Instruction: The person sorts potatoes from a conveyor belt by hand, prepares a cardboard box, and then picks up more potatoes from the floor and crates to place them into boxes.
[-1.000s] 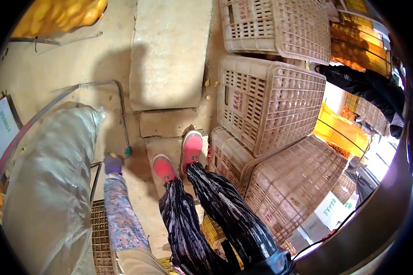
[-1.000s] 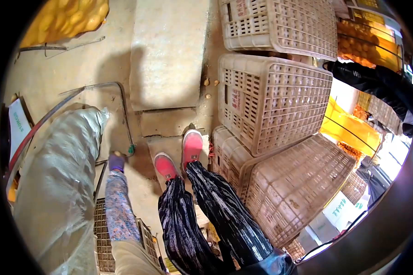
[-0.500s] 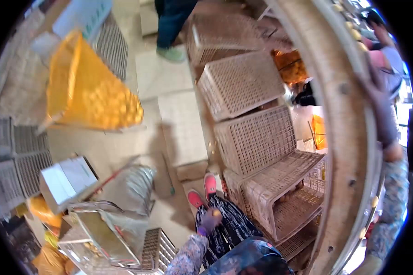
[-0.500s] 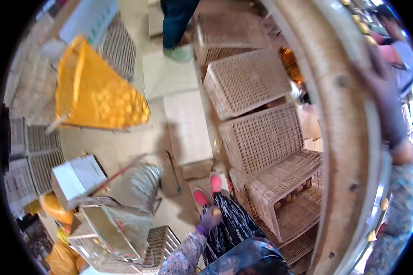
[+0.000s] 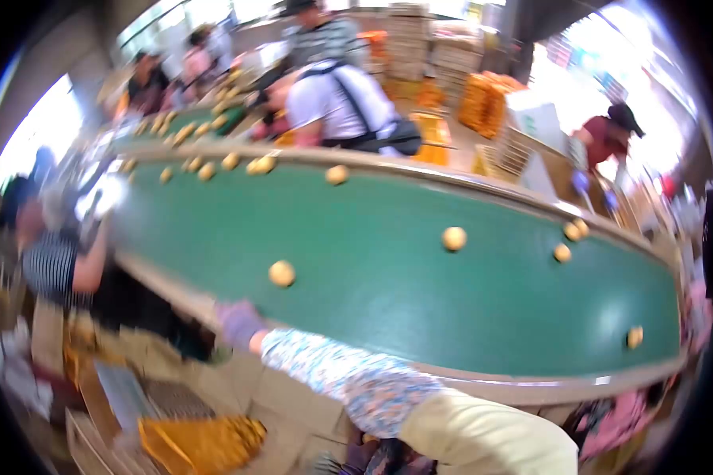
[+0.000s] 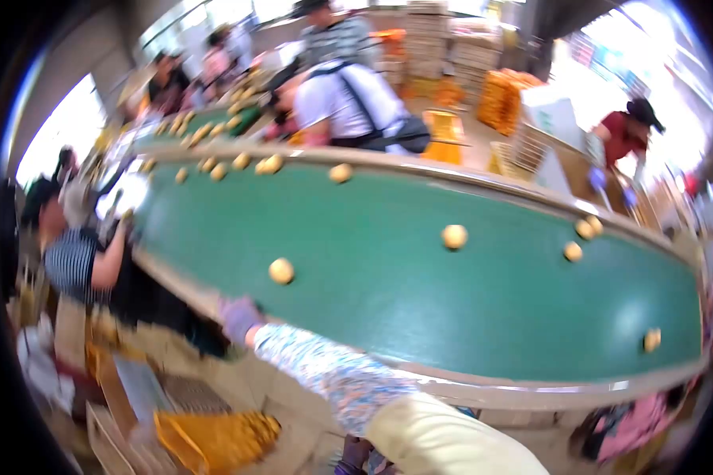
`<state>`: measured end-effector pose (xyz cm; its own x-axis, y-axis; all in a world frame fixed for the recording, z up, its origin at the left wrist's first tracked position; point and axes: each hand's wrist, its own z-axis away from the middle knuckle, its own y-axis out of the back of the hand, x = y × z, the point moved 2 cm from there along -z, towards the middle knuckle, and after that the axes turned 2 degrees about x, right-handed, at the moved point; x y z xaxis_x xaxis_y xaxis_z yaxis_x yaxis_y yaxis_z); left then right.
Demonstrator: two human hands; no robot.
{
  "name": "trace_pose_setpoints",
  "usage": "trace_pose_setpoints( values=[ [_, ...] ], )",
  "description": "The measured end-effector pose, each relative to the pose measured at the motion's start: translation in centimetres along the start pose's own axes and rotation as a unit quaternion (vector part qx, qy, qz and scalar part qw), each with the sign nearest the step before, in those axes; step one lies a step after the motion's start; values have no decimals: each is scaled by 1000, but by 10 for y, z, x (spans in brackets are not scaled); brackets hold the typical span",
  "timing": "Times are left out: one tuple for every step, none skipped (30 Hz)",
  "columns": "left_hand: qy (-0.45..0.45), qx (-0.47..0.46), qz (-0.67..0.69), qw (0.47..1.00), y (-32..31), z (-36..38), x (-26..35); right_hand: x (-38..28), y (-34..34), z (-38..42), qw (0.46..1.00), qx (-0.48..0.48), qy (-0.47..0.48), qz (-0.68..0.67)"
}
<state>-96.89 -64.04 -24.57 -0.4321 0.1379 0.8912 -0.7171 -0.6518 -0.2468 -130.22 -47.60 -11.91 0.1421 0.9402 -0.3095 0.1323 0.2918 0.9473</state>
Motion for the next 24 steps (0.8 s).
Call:
trace_pose_setpoints(
  values=[
    [-5,-5,-26,1000,-3,-4,31,1,-10,-4,999,54,-7,-1],
    [-14,-13,-52,998,-8,-4,60,4,19,14,998,42,10,-50],
    [-23,-28,-74,997,-13,-10,87,14,42,26,998,7,10,-69],
    [-33,-42,-94,994,-14,-15,111,31,61,39,997,-47,66,-6],
    [-45,-56,-112,991,-19,-21,133,51,67,55,985,-109,120,55],
    [-58,-71,-129,987,-20,-28,153,74,61,70,992,-104,72,0],
    [-72,-83,-137,984,-21,-37,173,96,52,82,994,-95,32,-52],
    [-81,-92,-137,983,-20,-47,189,116,55,100,991,-127,-18,-43],
    [-95,-95,-139,981,-25,-51,201,129,60,135,985,-159,-57,-35],
    [-71,-96,-87,989,-27,-58,206,142,83,182,987,-152,-32,-30],
    [-71,-72,-119,988,-23,-70,207,153,103,230,989,-148,-7,-24],
    [-147,-80,-173,971,-25,-78,211,160,103,271,996,-89,-7,4],
    [-223,-88,-219,946,-28,-88,213,169,97,308,999,-33,-8,36],
    [-253,-111,-238,931,-23,-105,208,174,92,342,998,10,-46,35],
    [-285,-130,-254,915,-20,-119,202,175,89,373,995,53,-80,35],
    [-280,-131,-243,919,-27,-124,207,163,96,399,993,56,-94,43],
    [-412,-94,-322,847,-60,-98,240,151,106,422,975,80,-204,23],
    [-386,-96,-279,874,-64,-104,236,144,110,436,944,107,-312,-1],
    [-357,-101,-238,898,-68,-114,230,140,103,439,938,116,-326,4],
    [-360,-120,-239,894,-73,-127,221,135,96,442,920,207,-326,65],
    [-369,-151,-219,890,-79,-141,211,128,90,444,892,291,-323,127],
    [-377,-181,-199,886,-84,-153,200,128,84,441,875,300,-354,140],
    [-376,-197,-201,883,-89,-158,192,127,81,439,867,304,-368,142],
    [-387,-222,-228,866,-94,-161,186,125,80,436,855,321,-381,147]
  ],
)
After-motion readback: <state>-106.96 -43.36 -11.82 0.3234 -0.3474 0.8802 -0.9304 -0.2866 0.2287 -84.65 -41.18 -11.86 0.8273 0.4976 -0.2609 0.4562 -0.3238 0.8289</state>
